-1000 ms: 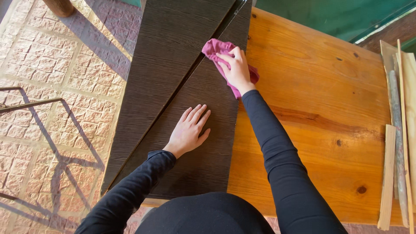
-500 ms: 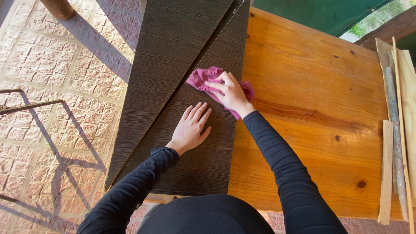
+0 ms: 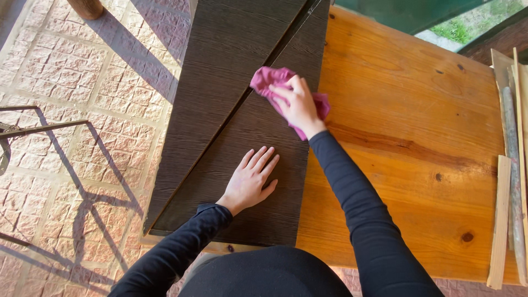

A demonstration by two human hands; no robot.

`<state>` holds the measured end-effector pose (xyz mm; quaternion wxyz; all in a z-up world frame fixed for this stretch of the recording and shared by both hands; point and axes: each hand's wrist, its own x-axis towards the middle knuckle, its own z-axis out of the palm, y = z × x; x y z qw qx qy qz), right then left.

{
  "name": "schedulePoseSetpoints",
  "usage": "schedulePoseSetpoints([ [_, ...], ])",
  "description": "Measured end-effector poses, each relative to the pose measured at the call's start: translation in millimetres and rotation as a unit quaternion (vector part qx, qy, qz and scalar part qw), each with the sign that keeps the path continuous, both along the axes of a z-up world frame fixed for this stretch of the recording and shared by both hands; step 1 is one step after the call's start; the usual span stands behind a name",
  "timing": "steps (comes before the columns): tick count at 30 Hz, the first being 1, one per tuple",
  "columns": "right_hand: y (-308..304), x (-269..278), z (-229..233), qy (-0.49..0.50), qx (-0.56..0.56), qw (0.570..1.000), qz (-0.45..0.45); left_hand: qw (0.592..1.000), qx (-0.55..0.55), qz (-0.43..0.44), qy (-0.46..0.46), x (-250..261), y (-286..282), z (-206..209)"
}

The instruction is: The person wipes dark wood panels on a workbench with a pink cloth. They repeatedly pick up, wipe, and reposition the panels, sometimes stacking them or moving them aside to access other areas.

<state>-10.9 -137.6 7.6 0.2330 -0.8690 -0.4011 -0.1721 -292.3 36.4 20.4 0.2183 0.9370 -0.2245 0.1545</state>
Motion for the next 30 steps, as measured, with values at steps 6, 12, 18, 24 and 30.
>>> schedulePoseSetpoints([
  [6,22.5,-110.8,5.0,-0.018,-0.009,0.997,0.078,1.000,0.001,0.010,-0.017,1.1,-2.4,-9.0],
  [12,19.1,-66.1,-2.4,-0.030,0.013,0.995,0.096,1.000,0.003,0.012,-0.026,-8.9,1.4,-5.1],
  [18,5.5,-0.6,3.6,-0.037,-0.003,0.999,0.038,0.999,0.009,0.029,-0.015,-26.4,8.1,2.0],
  [24,10.9,-21.6,0.2,-0.019,-0.002,0.999,0.032,0.999,0.007,0.037,-0.014,-22.0,7.6,-0.6],
  [30,12.0,-94.1,-18.7,-0.016,0.003,0.998,0.064,0.999,0.009,0.035,-0.005,-23.0,6.9,-1.7],
])
